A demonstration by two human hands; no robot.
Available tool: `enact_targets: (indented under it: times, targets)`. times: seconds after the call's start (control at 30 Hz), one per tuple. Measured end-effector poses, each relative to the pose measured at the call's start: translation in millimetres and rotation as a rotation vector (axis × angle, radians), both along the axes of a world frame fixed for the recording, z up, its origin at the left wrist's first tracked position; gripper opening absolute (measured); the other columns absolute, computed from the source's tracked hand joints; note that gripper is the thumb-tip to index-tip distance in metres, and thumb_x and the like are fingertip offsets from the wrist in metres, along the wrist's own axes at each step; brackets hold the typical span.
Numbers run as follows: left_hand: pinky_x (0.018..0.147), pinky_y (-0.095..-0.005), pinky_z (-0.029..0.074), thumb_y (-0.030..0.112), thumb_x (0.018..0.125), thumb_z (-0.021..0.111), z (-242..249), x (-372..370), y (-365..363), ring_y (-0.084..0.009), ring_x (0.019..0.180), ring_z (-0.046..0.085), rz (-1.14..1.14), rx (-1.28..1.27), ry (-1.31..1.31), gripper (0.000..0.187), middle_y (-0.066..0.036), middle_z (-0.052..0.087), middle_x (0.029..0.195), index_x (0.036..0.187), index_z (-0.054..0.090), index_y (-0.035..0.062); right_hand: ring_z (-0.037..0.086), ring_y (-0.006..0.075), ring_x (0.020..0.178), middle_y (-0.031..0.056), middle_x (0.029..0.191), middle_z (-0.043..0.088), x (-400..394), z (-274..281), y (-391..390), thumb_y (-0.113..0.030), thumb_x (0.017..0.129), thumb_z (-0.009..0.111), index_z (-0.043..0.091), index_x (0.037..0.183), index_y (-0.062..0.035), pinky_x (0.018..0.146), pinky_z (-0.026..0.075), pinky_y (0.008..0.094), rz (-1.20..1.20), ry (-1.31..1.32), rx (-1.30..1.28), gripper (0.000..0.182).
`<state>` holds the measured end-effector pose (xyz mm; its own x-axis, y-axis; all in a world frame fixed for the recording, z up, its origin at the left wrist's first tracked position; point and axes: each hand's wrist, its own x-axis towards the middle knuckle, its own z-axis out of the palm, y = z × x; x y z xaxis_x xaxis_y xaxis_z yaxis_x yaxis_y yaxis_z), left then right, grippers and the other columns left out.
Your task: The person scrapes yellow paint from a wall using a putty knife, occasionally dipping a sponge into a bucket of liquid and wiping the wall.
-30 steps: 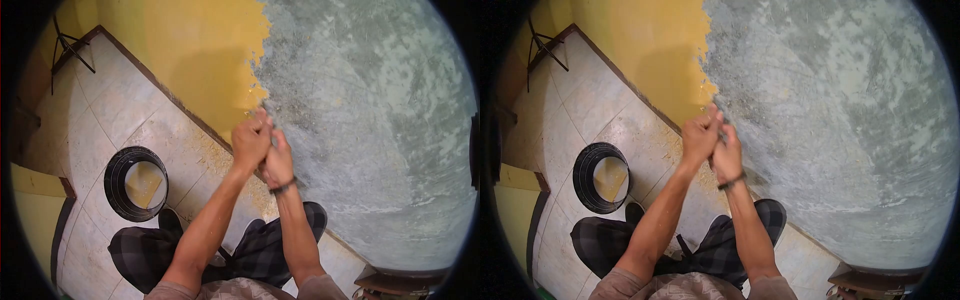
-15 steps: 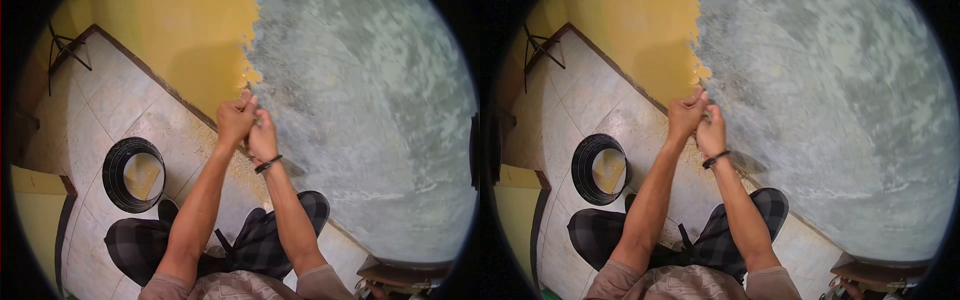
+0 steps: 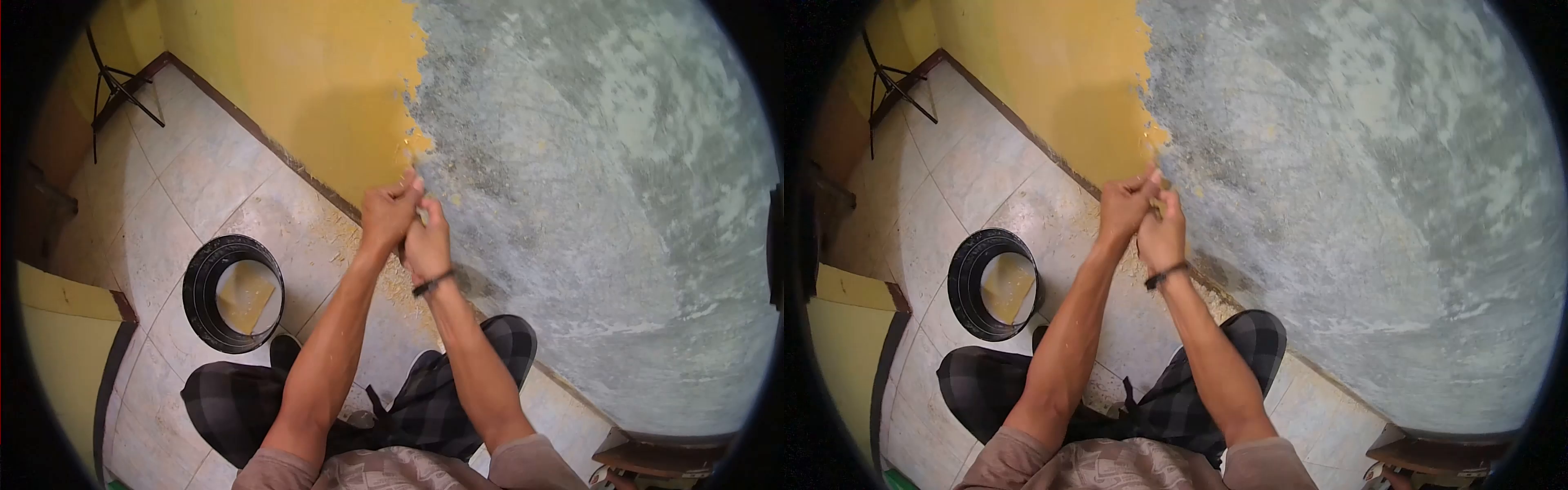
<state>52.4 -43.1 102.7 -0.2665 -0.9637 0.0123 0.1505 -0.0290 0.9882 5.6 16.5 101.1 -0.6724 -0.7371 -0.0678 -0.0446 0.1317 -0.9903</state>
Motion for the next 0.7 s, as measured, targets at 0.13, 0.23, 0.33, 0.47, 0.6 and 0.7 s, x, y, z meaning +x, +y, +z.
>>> enact_targets:
  times: [0.13, 0.23, 0.33, 0.47, 0.6, 0.7]
  targets:
    - [0.070, -0.0221, 0.047, 0.013, 0.085, 0.067, -3.2, -12.6, 16.7, -0.0052, 0.077, 0.055, -0.077, -0.004, 0.005, 0.026, -0.006, 0.069, 0.090, 0.104, 0.066, -0.0052, 0.044, 0.0077, 0.045, 0.0052, 0.065, 0.055, 0.3, 35.7, 28.1, -0.004, 0.088, 0.049, 0.046, 0.104, -0.0032, 0.035, 0.029, 0.0265, 0.001, -0.207, 0.065, 0.017]
    - [0.071, -0.0221, 0.047, 0.014, 0.084, 0.068, -9.4, -12.5, -5.8, -0.0052, 0.080, 0.057, 0.107, -0.030, 0.082, 0.028, -0.008, 0.070, 0.092, 0.105, 0.066, -0.0047, 0.043, 0.0078, 0.045, 0.0043, 0.065, 0.054, -8.3, 20.2, -1.1, -0.005, 0.088, 0.049, 0.046, 0.103, -0.0038, 0.035, 0.029, 0.0270, 0.090, -0.189, 0.127, 0.016]
    - [0.074, -0.0247, 0.049, 0.016, 0.083, 0.068, -5.7, -2.3, -2.9, -0.0095, 0.087, 0.062, 0.070, 0.012, -0.010, 0.028, -0.013, 0.069, 0.097, 0.104, 0.066, -0.0029, 0.044, 0.0087, 0.047, 0.0046, 0.067, 0.054, 0.1, 15.4, 1.4, -0.005, 0.088, 0.050, 0.048, 0.104, -0.0036, 0.036, 0.030, 0.0273, 0.055, -0.145, 0.123, 0.016]
    - [0.078, -0.0274, 0.049, 0.018, 0.082, 0.069, -13.2, -14.3, 15.1, -0.0136, 0.092, 0.065, 0.008, -0.022, 0.069, 0.028, -0.017, 0.068, 0.099, 0.103, 0.067, -0.0017, 0.047, 0.0103, 0.050, 0.0053, 0.069, 0.055, -0.5, 17.4, 20.4, -0.006, 0.087, 0.052, 0.048, 0.103, -0.0028, 0.039, 0.034, 0.0279, -0.017, -0.119, 0.062, 0.017]
    - [0.074, -0.0262, 0.049, 0.019, 0.083, 0.069, -18.0, -8.7, -9.4, -0.0091, 0.084, 0.062, 0.019, 0.050, 0.075, 0.028, -0.014, 0.070, 0.096, 0.102, 0.068, -0.0014, 0.052, 0.0111, 0.057, 0.0088, 0.072, 0.058, 0.6, 8.1, 0.3, -0.005, 0.085, 0.051, 0.049, 0.102, -0.0024, 0.046, 0.040, 0.0287, 0.019, -0.087, 0.129, 0.017]
    - [0.063, -0.0223, 0.044, 0.018, 0.086, 0.068, -22.8, -5.6, -11.6, -0.0049, 0.071, 0.053, 0.023, 0.002, 0.020, 0.028, 0.000, 0.065, 0.079, 0.104, 0.067, -0.0037, 0.055, 0.0164, 0.059, 0.0110, 0.074, 0.059, -8.2, -3.1, -2.7, -0.007, 0.085, 0.052, 0.049, 0.103, -0.0025, 0.051, 0.044, 0.0318, 0.063, -0.003, 0.124, 0.019]
